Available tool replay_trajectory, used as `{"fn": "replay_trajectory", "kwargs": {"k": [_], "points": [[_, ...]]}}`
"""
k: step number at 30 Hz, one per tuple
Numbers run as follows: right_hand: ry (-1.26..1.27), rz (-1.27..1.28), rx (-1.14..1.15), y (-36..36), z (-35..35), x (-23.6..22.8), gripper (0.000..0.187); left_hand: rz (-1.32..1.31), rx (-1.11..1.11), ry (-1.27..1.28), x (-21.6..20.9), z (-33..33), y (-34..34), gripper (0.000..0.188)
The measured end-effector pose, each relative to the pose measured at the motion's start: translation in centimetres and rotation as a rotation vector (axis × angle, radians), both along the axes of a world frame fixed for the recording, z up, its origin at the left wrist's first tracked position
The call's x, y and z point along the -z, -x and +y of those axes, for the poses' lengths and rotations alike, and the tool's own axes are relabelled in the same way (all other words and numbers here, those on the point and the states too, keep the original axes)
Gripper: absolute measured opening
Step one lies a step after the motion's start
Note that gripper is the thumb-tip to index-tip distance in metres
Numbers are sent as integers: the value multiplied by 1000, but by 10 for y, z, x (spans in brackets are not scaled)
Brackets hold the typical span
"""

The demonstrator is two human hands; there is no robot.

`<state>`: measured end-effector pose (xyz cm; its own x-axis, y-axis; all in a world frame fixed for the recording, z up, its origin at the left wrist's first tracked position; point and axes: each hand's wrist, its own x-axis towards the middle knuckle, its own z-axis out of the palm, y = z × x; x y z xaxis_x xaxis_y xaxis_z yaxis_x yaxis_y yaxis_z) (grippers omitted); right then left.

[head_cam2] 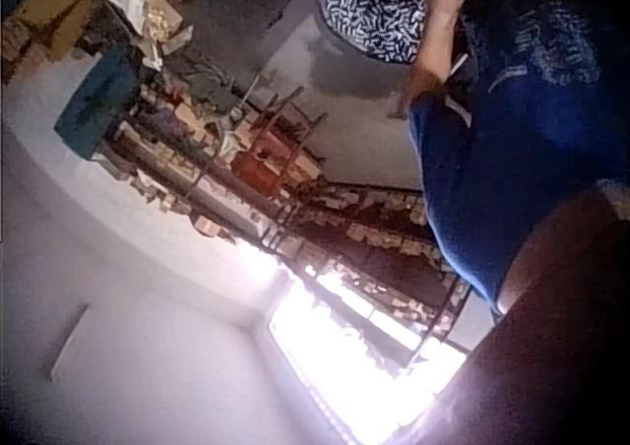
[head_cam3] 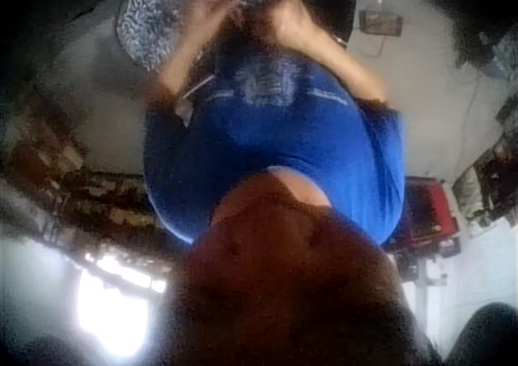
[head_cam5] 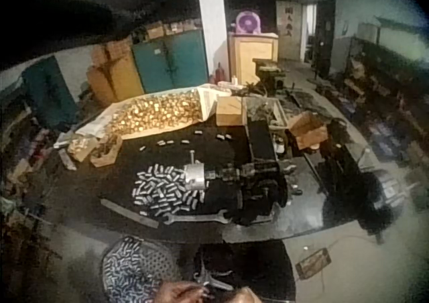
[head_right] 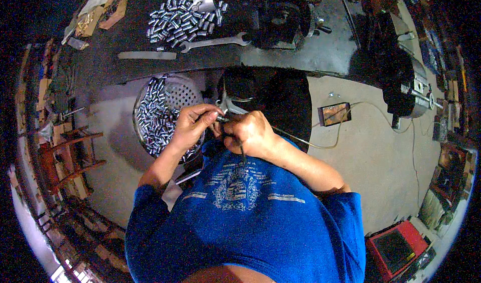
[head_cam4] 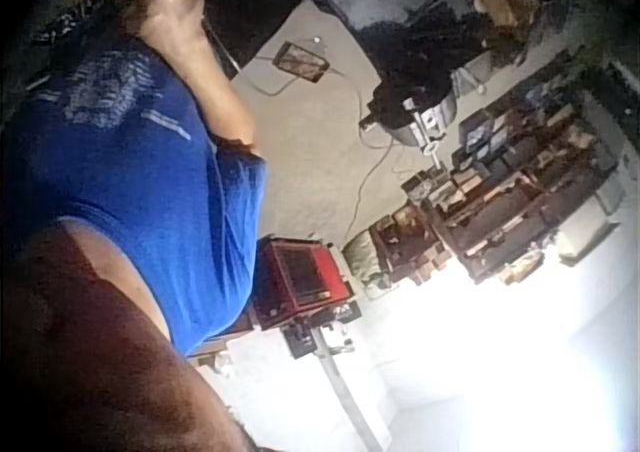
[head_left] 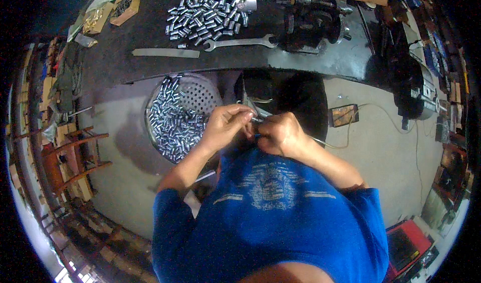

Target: The person repeatedly picks up small metal cylinders from a perforated basket, places them into a handheld tool, and then deposits them onto a workbench. This cycle continues throughout the clip, with the person handling the cylinders one at a time.

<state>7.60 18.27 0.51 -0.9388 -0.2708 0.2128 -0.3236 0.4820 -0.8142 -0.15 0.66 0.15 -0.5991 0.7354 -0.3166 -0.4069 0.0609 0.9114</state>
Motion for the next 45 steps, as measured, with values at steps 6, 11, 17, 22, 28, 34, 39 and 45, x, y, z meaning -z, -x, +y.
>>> {"fn": "replay_trajectory", "kwargs": {"k": [6, 11, 17, 22, 28, 34, 39, 45], "points": [[223, -266, -21, 1, 4, 2, 15, 117, 12, -21, -10, 1, 1, 17], [237, -184, 1, 1, 3, 0, 18, 186, 2, -49, -6, 3, 3, 18], [257, -94, 101, -12, 26, -34, 21, 988, -146, 336, -2, -9, 25, 15], [190, 151, -8, -15, 23, -55, 27, 1101, -203, 373, 11, -15, 24, 15], [163, 123, -29, -13, 17, -55, 28, 1200, -210, 375, 13, -14, 23, 18], [210, 87, -87, -2, 12, -59, 25, 1272, -163, 355, 12, -14, 22, 25], [168, -72, 20, 24, -14, -8, 17, 1292, -56, 249, 6, 3, 14, 27], [263, -68, 7, 15, 20, -57, 28, 1057, -386, 433, 23, -22, 40, 16]]}}
